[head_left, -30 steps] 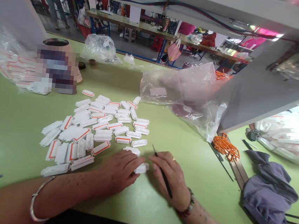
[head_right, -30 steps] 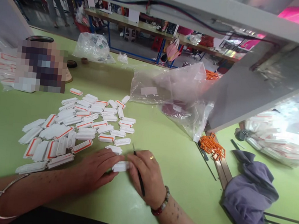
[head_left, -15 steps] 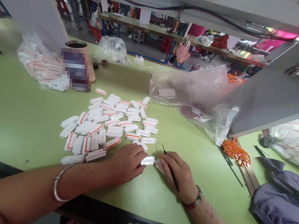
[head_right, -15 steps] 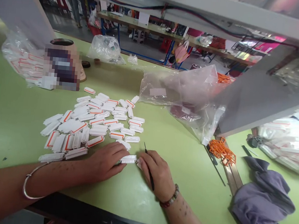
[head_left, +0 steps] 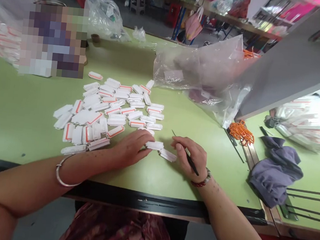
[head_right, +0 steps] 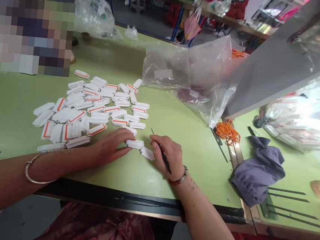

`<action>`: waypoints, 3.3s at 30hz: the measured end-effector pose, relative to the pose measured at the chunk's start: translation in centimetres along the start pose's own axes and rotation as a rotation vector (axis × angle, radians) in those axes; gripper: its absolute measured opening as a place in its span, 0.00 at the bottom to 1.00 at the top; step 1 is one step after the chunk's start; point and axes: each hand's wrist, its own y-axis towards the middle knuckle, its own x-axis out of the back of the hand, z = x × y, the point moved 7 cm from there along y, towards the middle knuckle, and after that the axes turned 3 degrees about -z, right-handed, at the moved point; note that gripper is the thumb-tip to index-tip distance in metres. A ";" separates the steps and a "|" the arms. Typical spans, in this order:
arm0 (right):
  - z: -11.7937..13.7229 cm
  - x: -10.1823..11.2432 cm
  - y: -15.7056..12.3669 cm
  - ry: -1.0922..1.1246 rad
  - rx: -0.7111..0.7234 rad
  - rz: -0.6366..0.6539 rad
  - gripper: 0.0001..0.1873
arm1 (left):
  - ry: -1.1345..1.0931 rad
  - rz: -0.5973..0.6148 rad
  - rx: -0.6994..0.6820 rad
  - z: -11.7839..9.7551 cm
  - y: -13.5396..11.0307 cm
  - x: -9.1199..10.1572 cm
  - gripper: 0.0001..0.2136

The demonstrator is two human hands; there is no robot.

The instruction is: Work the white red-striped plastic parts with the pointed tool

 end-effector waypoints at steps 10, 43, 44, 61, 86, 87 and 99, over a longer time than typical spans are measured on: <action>3.5 -1.4 0.1 0.096 0.235 0.177 0.09 | -0.008 0.028 0.039 -0.2 0.0 0.1 0.11; 2.5 -2.5 0.6 0.163 0.049 0.137 0.18 | 0.182 0.094 -0.083 -1.2 0.0 -0.5 0.15; 2.4 -2.6 0.6 0.163 0.047 0.131 0.18 | 0.190 0.100 -0.094 -1.2 0.0 -0.5 0.15; 2.5 -2.9 0.1 0.214 0.094 0.224 0.13 | 0.143 0.247 0.122 -0.8 0.0 -0.5 0.12; 3.5 -2.6 0.1 0.259 0.183 0.246 0.14 | 0.047 0.084 0.061 -0.2 -0.3 -0.2 0.07; 3.5 -2.7 0.1 0.252 0.183 0.244 0.14 | 0.047 0.076 0.053 -0.2 -0.3 -0.2 0.07; 3.9 -2.5 0.3 0.210 0.202 0.198 0.12 | 0.067 0.072 0.070 -0.4 -0.2 -0.2 0.07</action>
